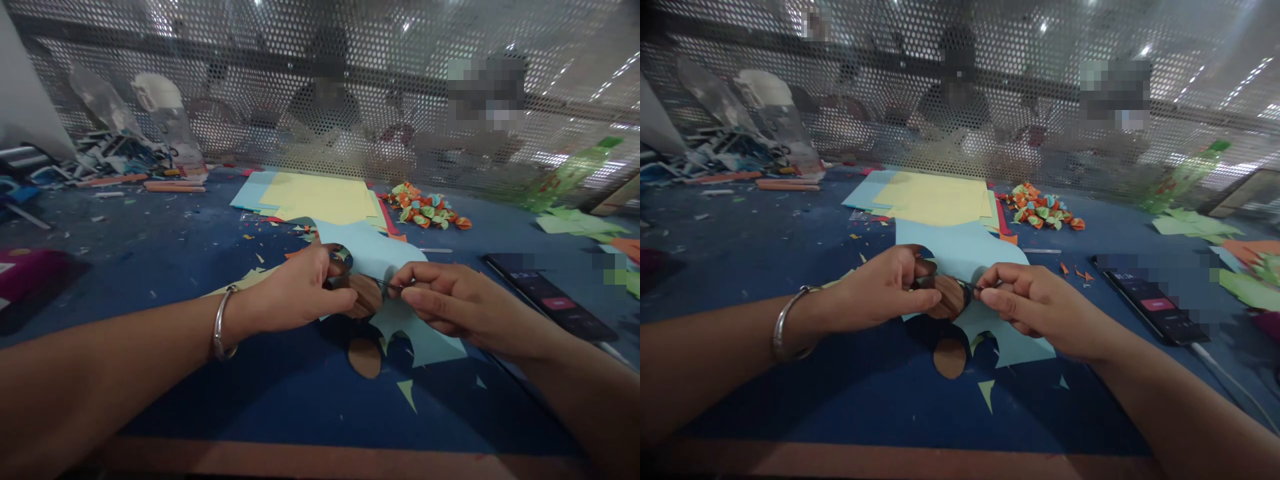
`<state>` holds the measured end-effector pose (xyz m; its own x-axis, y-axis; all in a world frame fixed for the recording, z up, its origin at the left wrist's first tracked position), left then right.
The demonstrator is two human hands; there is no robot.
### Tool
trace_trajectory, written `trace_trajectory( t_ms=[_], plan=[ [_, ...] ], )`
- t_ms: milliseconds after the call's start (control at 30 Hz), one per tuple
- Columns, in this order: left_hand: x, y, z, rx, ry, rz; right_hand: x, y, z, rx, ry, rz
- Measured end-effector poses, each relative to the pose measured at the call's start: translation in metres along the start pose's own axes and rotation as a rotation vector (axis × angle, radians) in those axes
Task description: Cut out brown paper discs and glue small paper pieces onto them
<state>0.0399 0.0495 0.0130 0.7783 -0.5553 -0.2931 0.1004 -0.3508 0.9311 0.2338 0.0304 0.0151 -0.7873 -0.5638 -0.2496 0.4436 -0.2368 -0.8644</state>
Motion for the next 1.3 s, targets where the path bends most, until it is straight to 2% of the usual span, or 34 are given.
trace_trajectory(
  t_ms=[100, 233, 533, 767, 967, 1167, 1300],
  plan=[
    [0.0005, 0.004, -0.0017, 0.069, 0.028, 0.1, -0.0019, 0.0008, -0.0006, -0.001, 0.005, -0.028],
    [0.0065, 0.002, -0.0028, 0.047, -0.037, 0.25, -0.0035, 0.0015, -0.0002, -0.004, 0.01, 0.004],
    [0.003, -0.0001, -0.001, 0.062, -0.098, 0.105, -0.0069, 0.0005, 0.0026, -0.062, 0.055, 0.151],
    [0.0058, -0.0026, 0.0001, 0.062, -0.041, 0.3, -0.0067, -0.0012, 0.0059, -0.053, 0.096, 0.19],
    [0.008, -0.0001, 0.0023, 0.043, -0.152, 0.204, -0.0055, -0.0022, 0.0045, -0.073, 0.085, 0.247],
    [0.0062, -0.0035, 0.0019, 0.074, -0.056, 0.285, -0.0032, -0.0055, 0.0056, -0.112, 0.09, 0.271],
    [0.009, -0.0029, 0.0013, 0.108, -0.126, 0.252, -0.0021, -0.0069, 0.0062, -0.13, 0.1, 0.305]
  ],
)
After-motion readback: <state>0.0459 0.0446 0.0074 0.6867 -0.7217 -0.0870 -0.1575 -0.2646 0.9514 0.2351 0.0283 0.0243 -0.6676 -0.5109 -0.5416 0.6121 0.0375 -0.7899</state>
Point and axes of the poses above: each hand's wrist, its own z-axis away from the middle knuckle, its own x-axis out of the palm, y = z × x, the point moved 5 cm from there along -z, towards the middle knuckle, and after that the axes turned 13 degrees about x, right-handed, at the moved point
